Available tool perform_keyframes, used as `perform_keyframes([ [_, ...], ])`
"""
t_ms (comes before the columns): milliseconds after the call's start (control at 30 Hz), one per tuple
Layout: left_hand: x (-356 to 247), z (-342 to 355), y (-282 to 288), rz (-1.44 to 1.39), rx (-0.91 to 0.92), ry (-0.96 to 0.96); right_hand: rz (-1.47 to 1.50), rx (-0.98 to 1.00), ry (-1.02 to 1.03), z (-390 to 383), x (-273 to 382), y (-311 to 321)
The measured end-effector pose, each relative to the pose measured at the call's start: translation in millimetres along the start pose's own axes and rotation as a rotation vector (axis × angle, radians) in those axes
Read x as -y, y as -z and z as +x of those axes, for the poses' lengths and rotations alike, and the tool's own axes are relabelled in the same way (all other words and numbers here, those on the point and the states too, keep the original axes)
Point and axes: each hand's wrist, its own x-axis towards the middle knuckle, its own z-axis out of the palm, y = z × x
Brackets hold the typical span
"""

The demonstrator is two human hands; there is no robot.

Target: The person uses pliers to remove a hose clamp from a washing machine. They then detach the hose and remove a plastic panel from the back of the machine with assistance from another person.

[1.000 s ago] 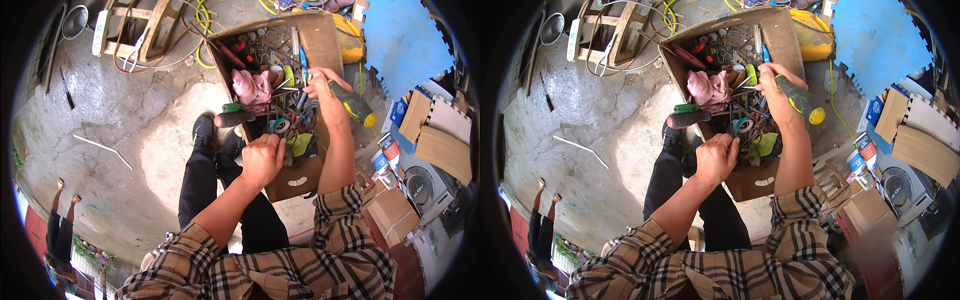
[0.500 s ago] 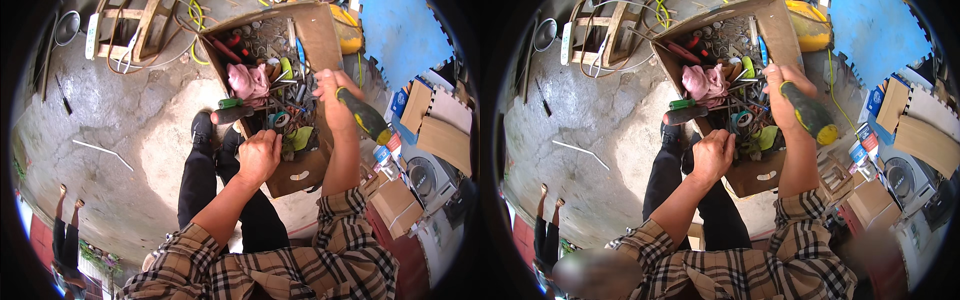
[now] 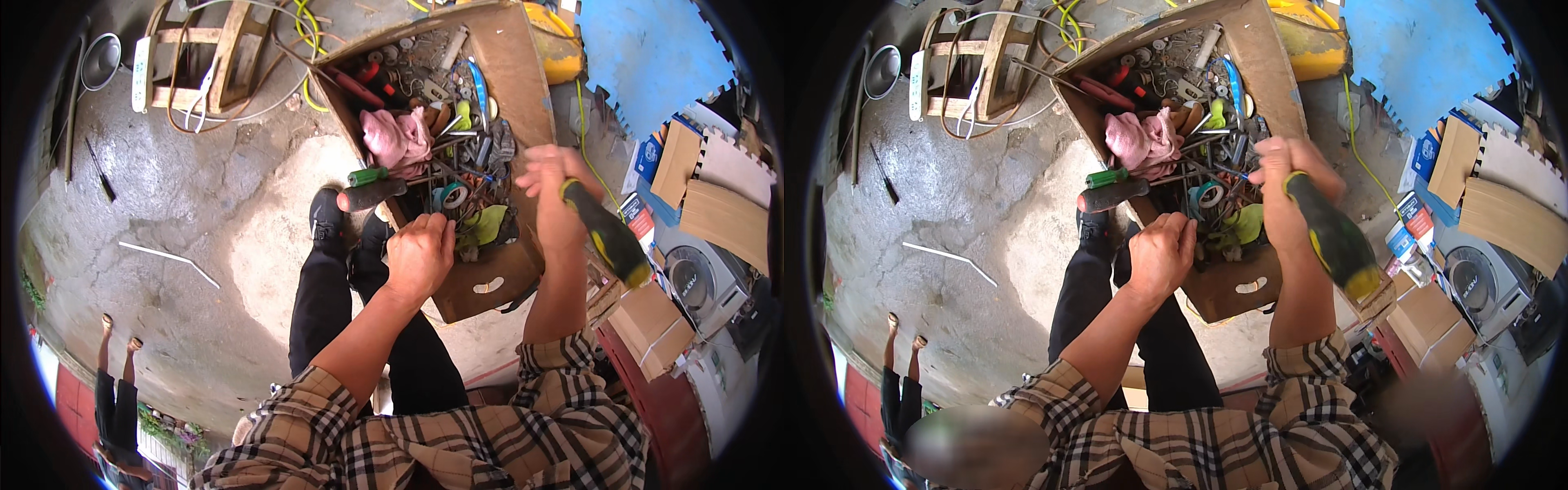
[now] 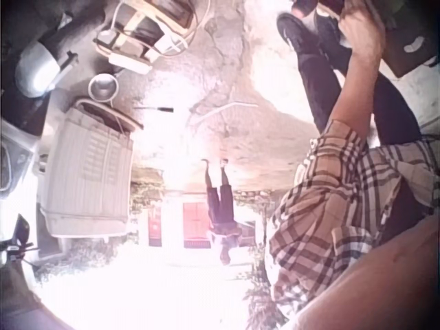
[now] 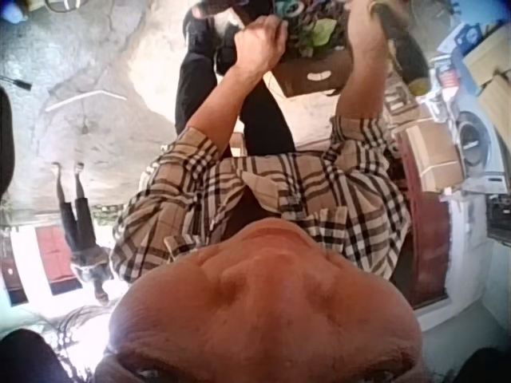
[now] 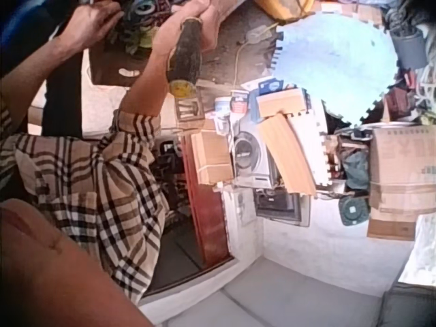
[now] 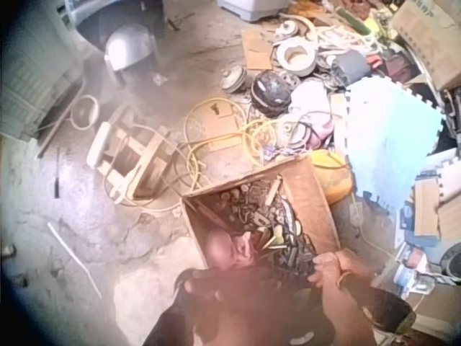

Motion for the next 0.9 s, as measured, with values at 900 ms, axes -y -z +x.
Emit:
perform_keyframes([
  [900, 0.3, 1.9, -14.8, -0.019, 0.001, -0.036, 0.116, 0.026, 0.121, 3.8, -33.6, -16.1],
])
